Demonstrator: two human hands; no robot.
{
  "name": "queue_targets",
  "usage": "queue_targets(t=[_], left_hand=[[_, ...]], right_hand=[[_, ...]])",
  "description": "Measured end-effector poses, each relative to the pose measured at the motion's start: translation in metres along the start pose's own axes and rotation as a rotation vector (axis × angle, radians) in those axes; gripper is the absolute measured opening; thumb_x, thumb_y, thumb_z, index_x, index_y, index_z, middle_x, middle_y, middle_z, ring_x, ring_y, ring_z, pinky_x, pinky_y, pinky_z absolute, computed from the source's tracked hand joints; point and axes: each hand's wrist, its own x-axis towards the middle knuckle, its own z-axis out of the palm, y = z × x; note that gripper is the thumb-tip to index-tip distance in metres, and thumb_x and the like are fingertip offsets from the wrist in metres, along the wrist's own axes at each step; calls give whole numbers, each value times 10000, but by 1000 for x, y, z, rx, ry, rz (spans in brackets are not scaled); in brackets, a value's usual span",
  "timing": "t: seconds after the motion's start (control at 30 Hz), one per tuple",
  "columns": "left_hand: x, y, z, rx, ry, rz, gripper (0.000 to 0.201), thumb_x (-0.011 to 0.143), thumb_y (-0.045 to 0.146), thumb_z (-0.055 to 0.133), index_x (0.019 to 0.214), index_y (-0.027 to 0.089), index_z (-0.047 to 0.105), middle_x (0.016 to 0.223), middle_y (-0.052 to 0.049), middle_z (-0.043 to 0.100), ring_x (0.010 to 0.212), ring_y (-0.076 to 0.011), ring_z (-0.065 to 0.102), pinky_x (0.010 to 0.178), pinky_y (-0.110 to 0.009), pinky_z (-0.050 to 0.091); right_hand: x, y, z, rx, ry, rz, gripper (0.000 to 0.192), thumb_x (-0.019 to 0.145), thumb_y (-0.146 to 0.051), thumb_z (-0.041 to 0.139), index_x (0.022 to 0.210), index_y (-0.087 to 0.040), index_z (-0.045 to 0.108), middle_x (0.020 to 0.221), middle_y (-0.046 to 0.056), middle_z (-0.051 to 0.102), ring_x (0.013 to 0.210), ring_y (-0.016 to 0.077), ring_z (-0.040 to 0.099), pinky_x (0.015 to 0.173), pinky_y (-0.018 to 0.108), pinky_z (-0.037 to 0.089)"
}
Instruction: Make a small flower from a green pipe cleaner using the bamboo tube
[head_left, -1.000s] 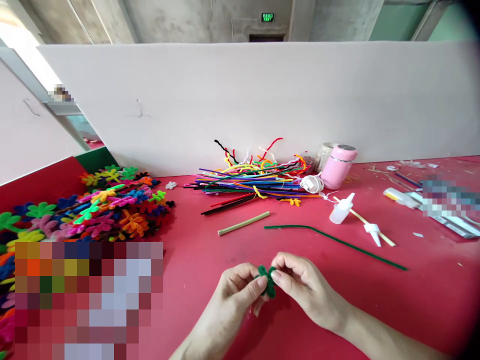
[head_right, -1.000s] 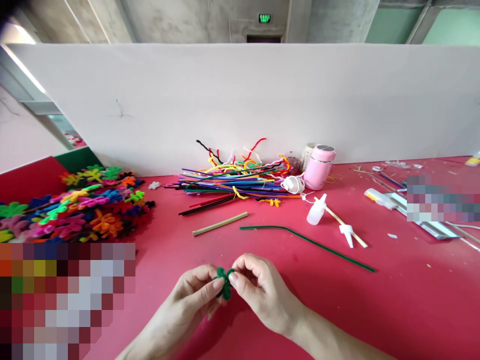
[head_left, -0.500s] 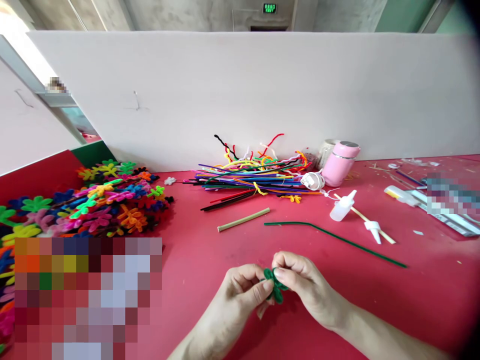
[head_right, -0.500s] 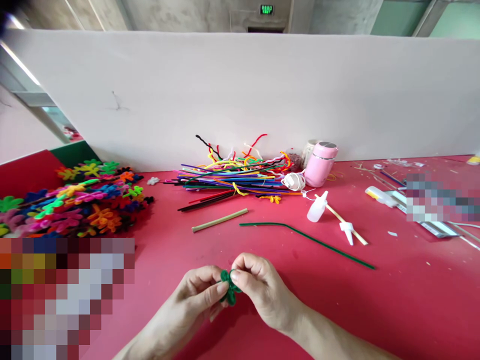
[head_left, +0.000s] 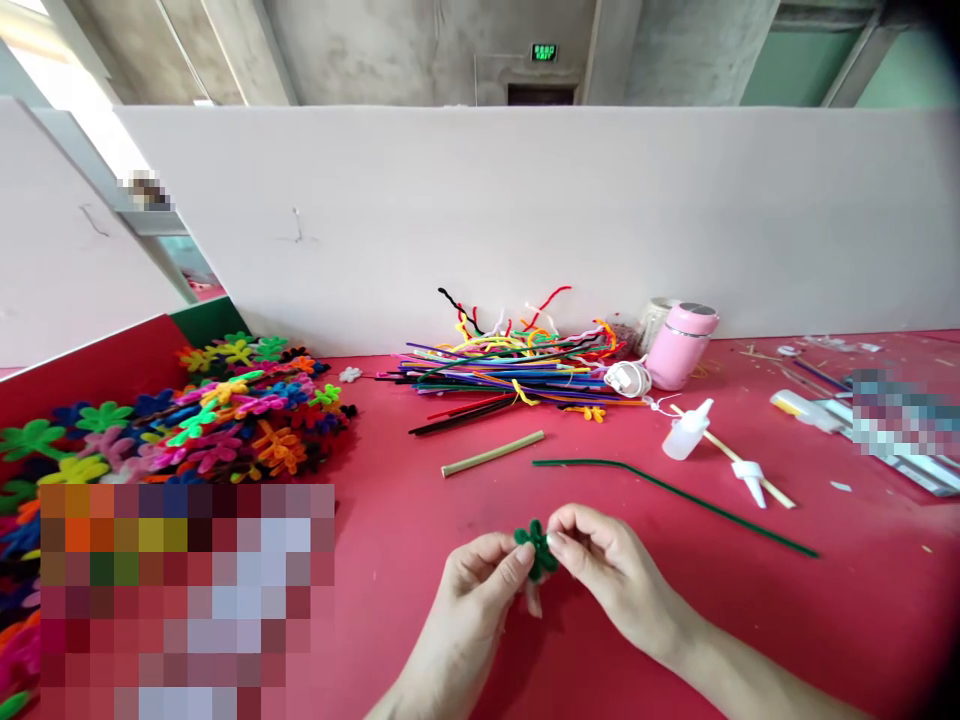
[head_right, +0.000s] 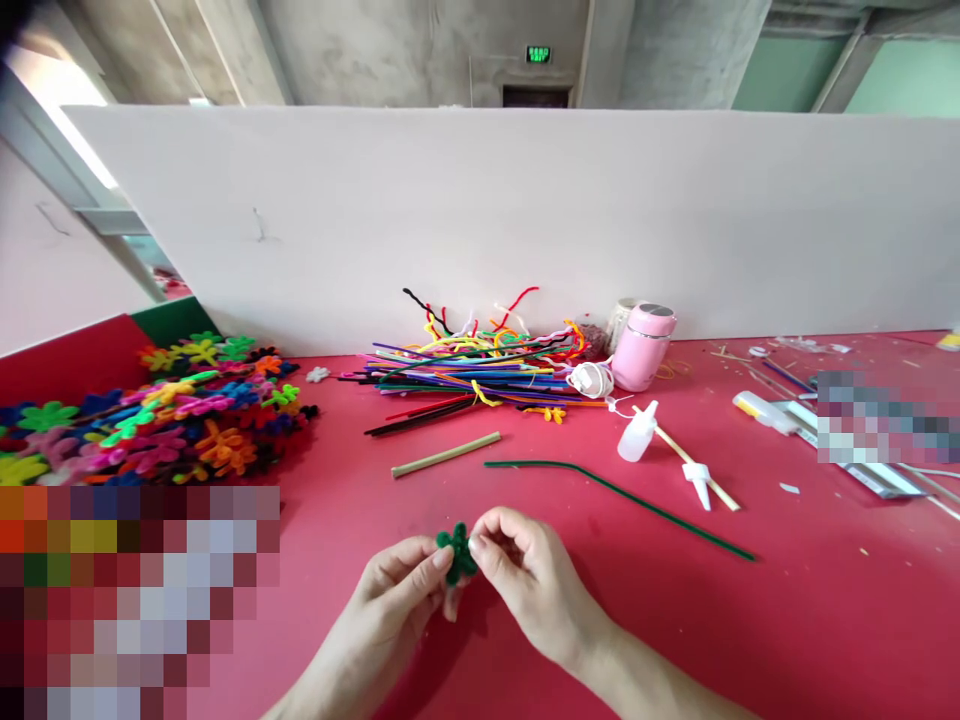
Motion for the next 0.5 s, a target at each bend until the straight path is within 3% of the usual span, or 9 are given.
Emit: queue_targets(t=[0.2,0.37,0.5], left_hand=[[-2,5,-1,124,-38,-31,230,752,313,580,616,127,571,547,5,509,515,-89,447,517,-217,344],[-6,7,9,301,76,75,240,747,293,576,577,129,535,490,23,478,461,-72,393,466,-201,306],[-8,2,13,304,125,156,229,765,271,550,585,135,511,521,27,471,503,-80,410,504,-205,342]], right_hand=[[0,-5,-4,-51,-167,-20,194,859,-258,421,684,-174,430,614,-46,377,570,94,352,515,198,307],[-5,-3,5,-141,-83,42,206,887,-312,359,723,-199,411,627,-47,351,569,104,351,512,196,327],[-9,4,12,-181,-23,66,251,884,-350,336,683,-213,400,606,-42,353,553,120,379,496,199,352]])
